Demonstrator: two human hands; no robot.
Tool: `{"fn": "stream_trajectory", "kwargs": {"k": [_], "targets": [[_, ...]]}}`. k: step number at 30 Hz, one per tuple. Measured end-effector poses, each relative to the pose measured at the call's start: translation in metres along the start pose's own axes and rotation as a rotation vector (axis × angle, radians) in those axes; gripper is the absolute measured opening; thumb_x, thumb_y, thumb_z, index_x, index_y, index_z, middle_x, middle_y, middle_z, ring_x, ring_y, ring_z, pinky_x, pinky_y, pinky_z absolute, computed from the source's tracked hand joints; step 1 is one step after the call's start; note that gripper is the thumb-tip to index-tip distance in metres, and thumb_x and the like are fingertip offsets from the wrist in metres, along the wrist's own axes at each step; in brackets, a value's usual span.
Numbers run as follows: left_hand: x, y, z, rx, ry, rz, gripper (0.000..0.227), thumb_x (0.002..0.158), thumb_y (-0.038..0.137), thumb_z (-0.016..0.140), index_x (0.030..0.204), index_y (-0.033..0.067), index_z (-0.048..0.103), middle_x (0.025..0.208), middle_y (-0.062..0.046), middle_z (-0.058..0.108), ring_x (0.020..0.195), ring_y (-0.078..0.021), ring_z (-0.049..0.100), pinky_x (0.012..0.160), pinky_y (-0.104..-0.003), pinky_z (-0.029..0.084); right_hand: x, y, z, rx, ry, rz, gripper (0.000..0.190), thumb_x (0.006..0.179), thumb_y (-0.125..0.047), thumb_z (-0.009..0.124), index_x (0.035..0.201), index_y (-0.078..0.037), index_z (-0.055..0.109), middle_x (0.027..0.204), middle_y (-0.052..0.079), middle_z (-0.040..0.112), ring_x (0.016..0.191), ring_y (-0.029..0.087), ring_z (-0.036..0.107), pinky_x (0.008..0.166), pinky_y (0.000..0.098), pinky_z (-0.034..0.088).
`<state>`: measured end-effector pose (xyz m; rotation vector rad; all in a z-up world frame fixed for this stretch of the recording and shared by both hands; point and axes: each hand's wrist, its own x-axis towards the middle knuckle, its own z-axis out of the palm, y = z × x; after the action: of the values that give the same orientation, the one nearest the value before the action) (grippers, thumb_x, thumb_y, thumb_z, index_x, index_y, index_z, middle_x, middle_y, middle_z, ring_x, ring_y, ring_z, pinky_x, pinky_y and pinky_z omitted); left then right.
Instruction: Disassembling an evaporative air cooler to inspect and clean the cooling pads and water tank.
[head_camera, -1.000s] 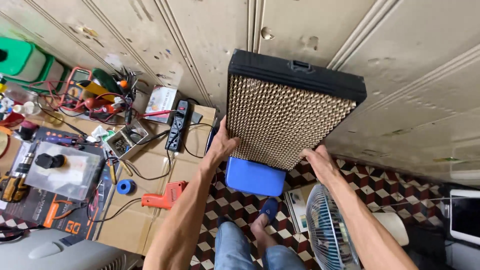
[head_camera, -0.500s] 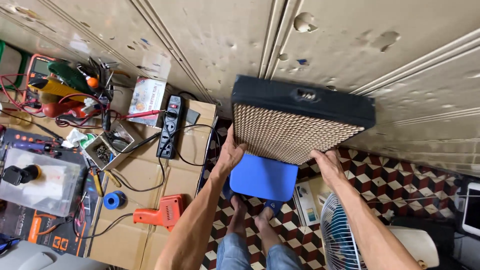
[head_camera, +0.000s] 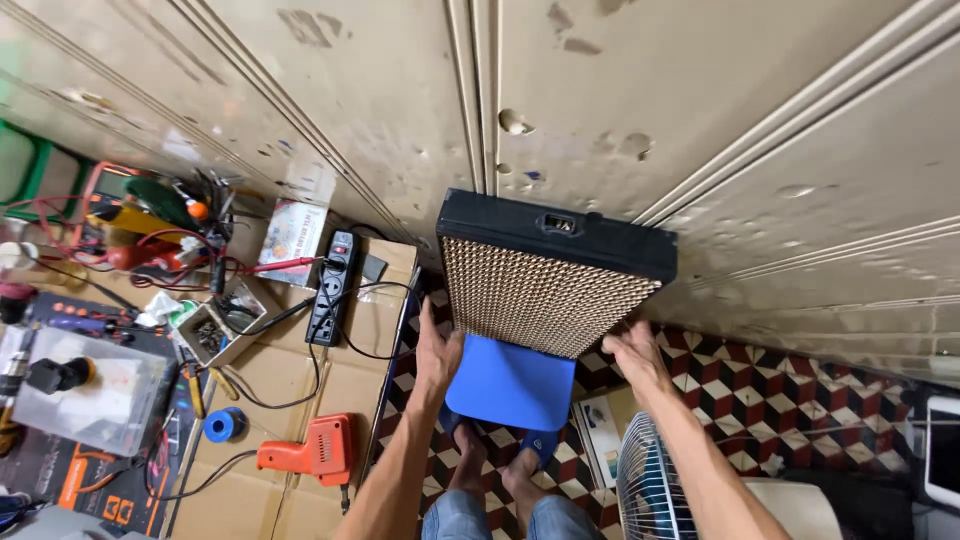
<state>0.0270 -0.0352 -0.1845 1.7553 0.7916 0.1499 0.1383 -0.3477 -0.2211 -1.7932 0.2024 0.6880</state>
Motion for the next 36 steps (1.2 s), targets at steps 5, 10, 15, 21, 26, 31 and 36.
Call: {"fn": "stream_trajectory", "kwargs": {"k": [5, 10, 15, 21, 26, 31, 36], "targets": [[-0.093, -0.034, -0.005, 0.153, -0.061, -0.091, 0.052, 0.095, 0.010, 0.051, 0.147, 0.0067, 0.052, 0.138, -0.017, 0.066, 0.122, -0.0271, 0.069, 0.104, -0.036, 0.055, -0.079, -0.028, 0.013, 0.150, 0.120, 0.016, 0.095, 0.080, -0.004, 0.062, 0.162, -0.016, 0.016, 0.163, 0.012, 0.031, 0.145, 0.026, 0.041, 0.116, 0.0463, 0.038], [-0.199, -0.072, -0.009, -0.164, -0.121, -0.155, 0.041, 0.099, 0.015, 0.055, 0.137, 0.0022, 0.061, 0.120, -0.012, 0.076, 0.103, -0.0193, 0.073, 0.090, -0.030, 0.059, -0.179, -0.044, 0.069, 0.068, -0.084, 0.103, 0.089, 0.084, -0.011, 0.065, 0.161, -0.018, 0.021, 0.164, 0.011, 0.035, 0.143, 0.025, 0.048, 0.116, 0.0472, 0.042], [-0.250, -0.073, -0.025, -0.372, -0.084, -0.251, 0.040, 0.099, 0.020, 0.061, 0.132, -0.0005, 0.067, 0.102, -0.010, 0.080, 0.088, -0.0148, 0.073, 0.077, -0.028, 0.058, -0.217, 0.001, 0.121, -0.035, -0.402, 0.004, 0.080, 0.088, -0.014, 0.064, 0.158, -0.016, 0.025, 0.158, 0.013, 0.040, 0.128, 0.025, 0.063, 0.105, 0.0427, 0.057], [-0.309, -0.047, -0.079, -0.293, 0.133, -0.114, 0.035, 0.100, 0.027, 0.061, 0.118, 0.0006, 0.074, 0.090, -0.006, 0.080, 0.078, -0.0094, 0.069, 0.071, -0.026, 0.057, -0.242, 0.027, 0.159, -0.272, -0.777, -0.282, 0.053, 0.093, -0.019, 0.066, 0.141, -0.003, 0.053, 0.136, 0.014, 0.066, 0.119, 0.018, 0.069, 0.099, 0.0294, 0.055], [-0.397, -0.038, -0.152, -0.217, 0.213, -0.078, 0.043, 0.102, 0.039, 0.058, 0.093, 0.0010, 0.078, 0.077, -0.006, 0.075, 0.073, -0.0127, 0.072, 0.071, -0.028, 0.056, -0.250, 0.050, 0.212, -0.293, -0.841, -0.340, 0.035, 0.095, -0.022, 0.063, 0.116, 0.002, 0.077, 0.088, 0.016, 0.081, 0.083, 0.021, 0.074, 0.076, 0.0295, 0.058], [-0.516, -0.099, -0.204, -0.336, 0.368, -0.041, 0.055, 0.104, 0.044, 0.051, 0.086, -0.0009, 0.079, 0.077, -0.006, 0.077, 0.076, -0.0169, 0.071, 0.075, -0.030, 0.055, -0.358, 0.058, 0.276, -0.443, -0.856, -0.201, 0.049, 0.101, -0.040, 0.057, 0.105, 0.004, 0.079, 0.076, 0.019, 0.080, 0.076, 0.026, 0.073, 0.071, 0.0311, 0.055], [-0.571, -0.292, -0.209, -0.558, 0.578, -0.191, 0.045, 0.101, 0.040, 0.050, 0.111, 0.0073, 0.080, 0.094, -0.009, 0.079, 0.090, -0.0136, 0.075, 0.084, -0.026, 0.056, -0.439, 0.118, 0.365, -0.525, -0.983, -0.203, 0.054, 0.098, -0.046, 0.050, 0.122, -0.004, 0.073, 0.096, 0.013, 0.084, 0.091, 0.022, 0.077, 0.081, 0.0307, 0.057]]}}
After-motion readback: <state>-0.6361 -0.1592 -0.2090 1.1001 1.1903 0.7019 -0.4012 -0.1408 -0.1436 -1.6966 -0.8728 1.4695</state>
